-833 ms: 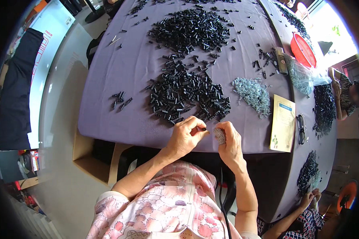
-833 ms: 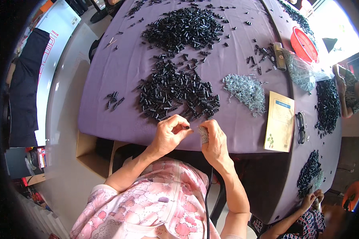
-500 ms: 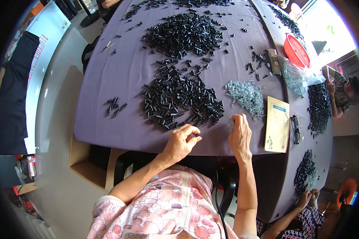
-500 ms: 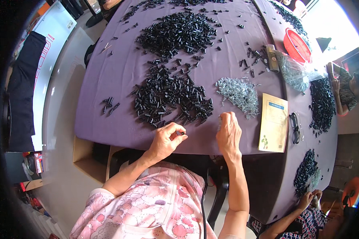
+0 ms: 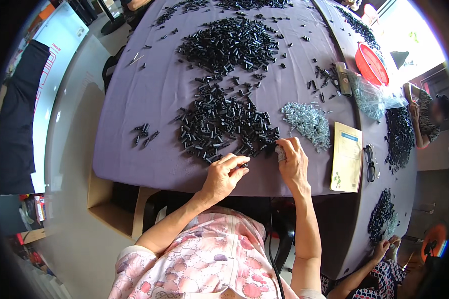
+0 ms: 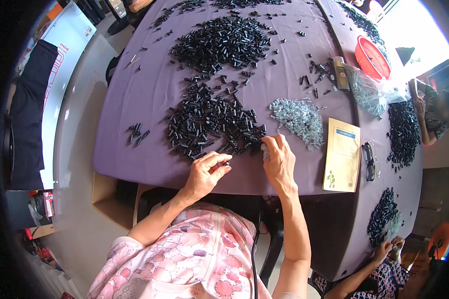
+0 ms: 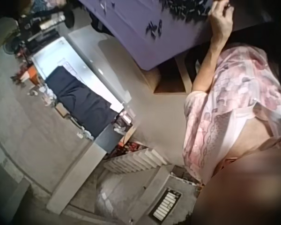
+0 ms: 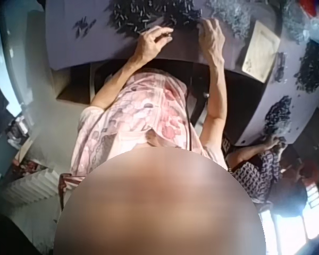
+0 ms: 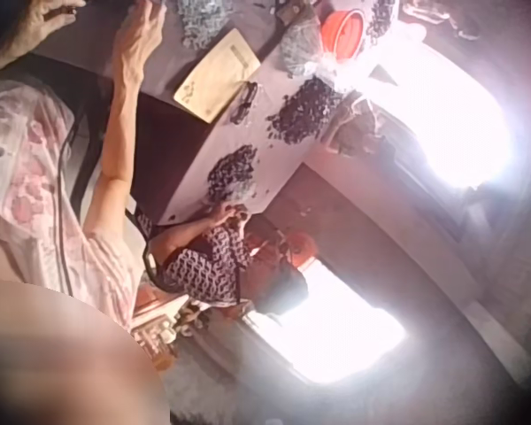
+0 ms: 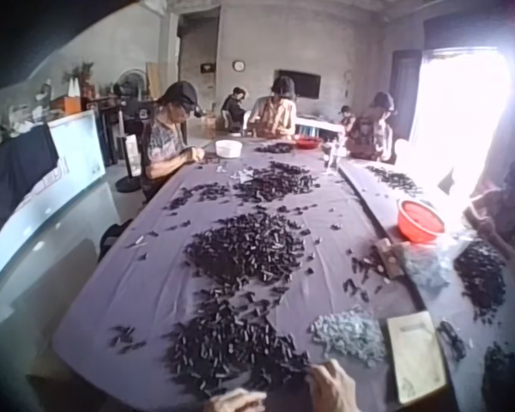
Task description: Sorting small black plastic components and silver screws, then putting them into a small plastic bag.
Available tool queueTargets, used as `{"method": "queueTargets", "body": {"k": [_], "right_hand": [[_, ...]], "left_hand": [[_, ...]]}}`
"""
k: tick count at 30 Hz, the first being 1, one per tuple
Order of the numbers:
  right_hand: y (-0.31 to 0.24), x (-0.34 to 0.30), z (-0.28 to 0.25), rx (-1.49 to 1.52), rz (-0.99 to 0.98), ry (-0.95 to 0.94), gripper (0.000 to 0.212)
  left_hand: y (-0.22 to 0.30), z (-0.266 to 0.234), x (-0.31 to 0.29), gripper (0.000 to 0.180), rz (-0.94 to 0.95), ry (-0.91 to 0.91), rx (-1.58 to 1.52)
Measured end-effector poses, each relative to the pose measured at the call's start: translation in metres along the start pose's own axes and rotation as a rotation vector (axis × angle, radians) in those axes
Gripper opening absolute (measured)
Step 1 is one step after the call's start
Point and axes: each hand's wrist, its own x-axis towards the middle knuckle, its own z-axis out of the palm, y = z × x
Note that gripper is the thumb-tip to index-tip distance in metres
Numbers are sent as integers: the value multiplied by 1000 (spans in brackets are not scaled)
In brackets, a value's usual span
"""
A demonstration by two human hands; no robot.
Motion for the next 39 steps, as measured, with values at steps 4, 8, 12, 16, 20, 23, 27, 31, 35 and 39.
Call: {"method": "queueTargets", "body": {"k": [4, 8, 12, 16, 20, 23, 27, 31, 35, 39], "right_hand": [[2, 4, 1, -46, 19, -59, 32], [-2, 8, -5, -70, 10, -111, 33], [0, 9, -4, -78, -37, -113, 34], [1, 9, -3, -135, -56, -156, 35], [4, 4, -7, -17, -26, -76, 30], [-7, -3, -16, 229, 24, -38, 28], [-38, -15, -20, 673, 169, -56, 25], [-49, -20, -22, 839, 151, -86, 23], [-51, -23, -20, 869, 90, -115, 30], [-53, -25, -18, 833, 47, -98, 32]], "left_hand": [[-8, 4, -5, 18, -148, 46, -158], [-8, 2, -4, 17, -75, -7, -125], [-5, 3, -4, 16, -48, -9, -143], [-2, -1, -6, 15, -84, -30, -119], [4, -4, -6, 16, -88, -16, -136], [3, -3, -7, 16, -118, -3, -188], [10, 0, -9, 16, -169, 5, -318], [16, 5, -10, 17, -251, 12, -468], [18, -1, -10, 17, -215, -43, -425], [22, -6, -7, 16, -181, -61, -407]]}}
